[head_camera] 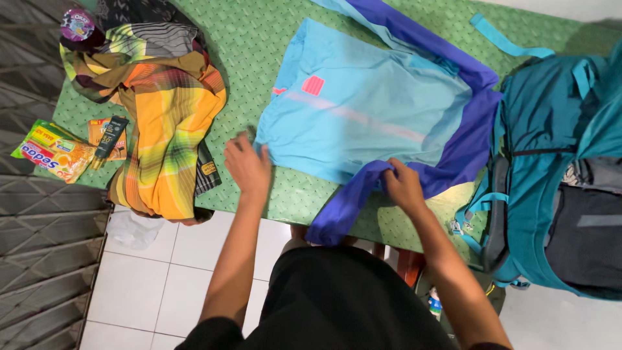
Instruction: The person folds a light blue and purple jacket, then a plaid shirt, and finally a dark patterned cloth on a green mat. Each item is folded into a compact bundle and placed into a teal backpack.
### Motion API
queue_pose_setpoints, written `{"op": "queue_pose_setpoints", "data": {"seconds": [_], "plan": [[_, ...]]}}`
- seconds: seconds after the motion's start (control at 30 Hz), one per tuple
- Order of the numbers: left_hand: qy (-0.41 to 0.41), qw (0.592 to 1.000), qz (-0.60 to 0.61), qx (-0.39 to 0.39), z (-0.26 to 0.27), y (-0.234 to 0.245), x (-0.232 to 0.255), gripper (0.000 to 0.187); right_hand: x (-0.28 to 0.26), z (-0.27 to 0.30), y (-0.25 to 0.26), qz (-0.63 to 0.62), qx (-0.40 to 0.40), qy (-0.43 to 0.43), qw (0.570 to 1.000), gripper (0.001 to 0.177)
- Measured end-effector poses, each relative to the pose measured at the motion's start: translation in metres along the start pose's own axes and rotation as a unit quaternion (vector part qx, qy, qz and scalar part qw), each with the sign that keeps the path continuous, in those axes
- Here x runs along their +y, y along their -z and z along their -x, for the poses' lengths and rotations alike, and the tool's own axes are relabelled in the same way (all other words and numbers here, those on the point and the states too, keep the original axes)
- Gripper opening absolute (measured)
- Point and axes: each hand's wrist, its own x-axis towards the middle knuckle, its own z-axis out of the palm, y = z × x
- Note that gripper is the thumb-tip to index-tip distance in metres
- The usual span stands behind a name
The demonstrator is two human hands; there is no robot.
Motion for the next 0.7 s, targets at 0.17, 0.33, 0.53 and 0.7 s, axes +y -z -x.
{"op": "queue_pose_setpoints", "data": {"seconds": [0.17, 0.33, 0.53, 0.7], "plan": [[-0.39, 0.902, 0.155, -0.101, 0.04, -0.012, 0.033, 0.05, 0.023, -0.022, 0.015, -0.389, -0.055, -0.169, 0.904, 0.042], [-0.413, 0.899, 0.118, -0.084, 0.036, -0.023, 0.043, 0.043, 0.03, -0.074, 0.072, -0.715, 0.128, -0.197, 0.659, 0.046], [-0.417, 0.904, 0.042, -0.083, 0.023, -0.024, 0.031, 0.042, 0.016, -0.068, 0.098, -0.42, 0.253, -0.102, 0.866, 0.073], [-0.418, 0.904, 0.032, -0.077, 0.018, -0.03, 0.032, 0.032, 0.018, -0.002, 0.075, 0.16, 0.19, 0.022, 0.969, 0.095]]}}
